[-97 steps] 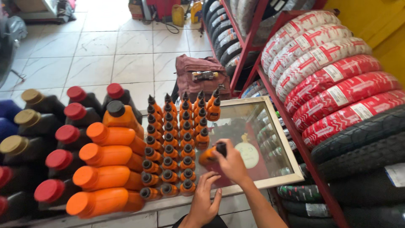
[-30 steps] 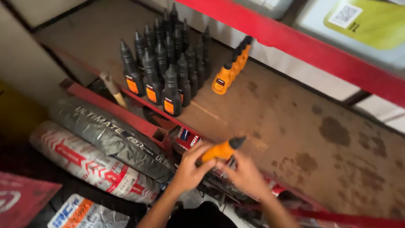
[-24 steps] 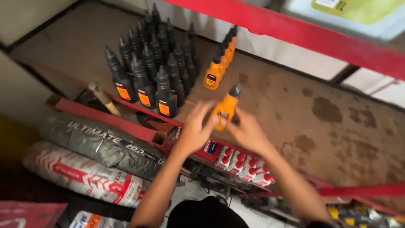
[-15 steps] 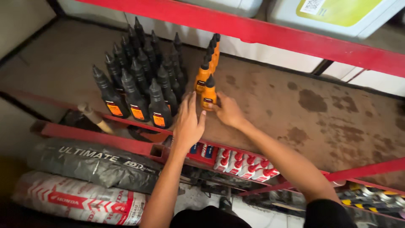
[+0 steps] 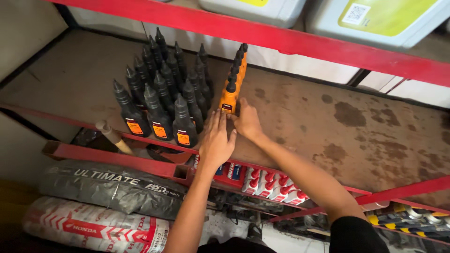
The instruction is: The person repeatedly picks up black and orange bottles from a glass display case and places them onto a red metal shelf. The person handles the bottles one at a time, moving them from the lower case to the upper shelf in a repetitive sequence.
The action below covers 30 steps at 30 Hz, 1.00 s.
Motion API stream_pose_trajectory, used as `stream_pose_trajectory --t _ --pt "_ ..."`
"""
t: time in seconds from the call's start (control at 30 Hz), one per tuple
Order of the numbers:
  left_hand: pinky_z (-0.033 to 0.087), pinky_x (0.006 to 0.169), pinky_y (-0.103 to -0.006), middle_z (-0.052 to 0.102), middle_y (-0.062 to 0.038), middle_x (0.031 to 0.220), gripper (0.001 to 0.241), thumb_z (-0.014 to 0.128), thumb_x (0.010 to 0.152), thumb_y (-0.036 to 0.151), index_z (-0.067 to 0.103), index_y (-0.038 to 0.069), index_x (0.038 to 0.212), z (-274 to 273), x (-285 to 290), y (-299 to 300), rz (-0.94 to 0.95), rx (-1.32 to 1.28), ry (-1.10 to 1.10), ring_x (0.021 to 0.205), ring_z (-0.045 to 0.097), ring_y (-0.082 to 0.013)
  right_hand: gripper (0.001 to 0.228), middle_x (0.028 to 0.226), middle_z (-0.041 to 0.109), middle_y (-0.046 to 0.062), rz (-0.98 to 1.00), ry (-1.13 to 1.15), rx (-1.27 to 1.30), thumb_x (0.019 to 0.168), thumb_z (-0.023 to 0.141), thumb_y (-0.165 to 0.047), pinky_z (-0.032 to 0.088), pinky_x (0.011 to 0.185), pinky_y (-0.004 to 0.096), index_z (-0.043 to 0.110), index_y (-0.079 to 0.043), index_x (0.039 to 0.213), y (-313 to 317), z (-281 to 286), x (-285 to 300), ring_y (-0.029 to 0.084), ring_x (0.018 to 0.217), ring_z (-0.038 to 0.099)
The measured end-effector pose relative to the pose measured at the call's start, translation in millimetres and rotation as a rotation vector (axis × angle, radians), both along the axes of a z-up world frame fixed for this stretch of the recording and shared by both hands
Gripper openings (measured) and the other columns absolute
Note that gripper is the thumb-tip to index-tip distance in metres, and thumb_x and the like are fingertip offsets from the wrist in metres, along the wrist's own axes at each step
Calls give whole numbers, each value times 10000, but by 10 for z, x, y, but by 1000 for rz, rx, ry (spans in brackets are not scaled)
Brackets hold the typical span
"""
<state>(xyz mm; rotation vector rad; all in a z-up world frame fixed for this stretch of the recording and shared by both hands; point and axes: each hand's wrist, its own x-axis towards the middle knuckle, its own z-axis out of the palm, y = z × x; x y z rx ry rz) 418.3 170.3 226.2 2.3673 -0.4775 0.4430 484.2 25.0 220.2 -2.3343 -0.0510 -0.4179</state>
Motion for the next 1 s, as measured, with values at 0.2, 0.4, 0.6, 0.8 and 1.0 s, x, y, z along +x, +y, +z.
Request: stream_pose_trajectory --t 0.2,0.4,0.6,0.8,1.0 --pt "284 1205 -468 404 -301 1553 611 614 927 194 459 -85 1448 45 -43 10 11 -15 -30 1464 353 -436 521 1006 627 218 80 -37 84 709 875 -154 541 718 429 546 26 1071 -111 260 -409 353 849 647" --pt "309 1195 -459 436 -294 1526 601 629 908 197 484 -102 1409 37 -49 -6 46 23 -101 1456 381 -431 398 1043 719 101 582 229 118 887 764 -200 556 785 348 607 -75 1230 -431 476 -1455 201 863 704" --pt "360 1143 -452 480 -272 1494 559 642 893 191 530 -74 1373 147 -130 -73 128 30 -115 1409 435 -407 311 1034 687 63 789 435 134 874 734 -30 560 820 345 647 -81 1168 -1170 -686 -2236 180 926 660" --pt "415 1111 -438 598 -216 1368 446 663 880 151 605 -20 1288 280 -292 -249 283 -23 -225 1300 546 -391 313 1002 708 57 579 638 356 856 755 -54 570 803 344 661 -82 1153 -1833 -2018 -2132 174 902 680" --pt "360 1157 -478 534 -254 1413 459 616 966 141 511 -60 1365 -221 -828 -593 533 -277 -534 1335 492 -414 316 969 730 51 634 745 373 839 777 -78 580 786 342 675 -83 1138 -2265 -2204 -2063 167 878 700"
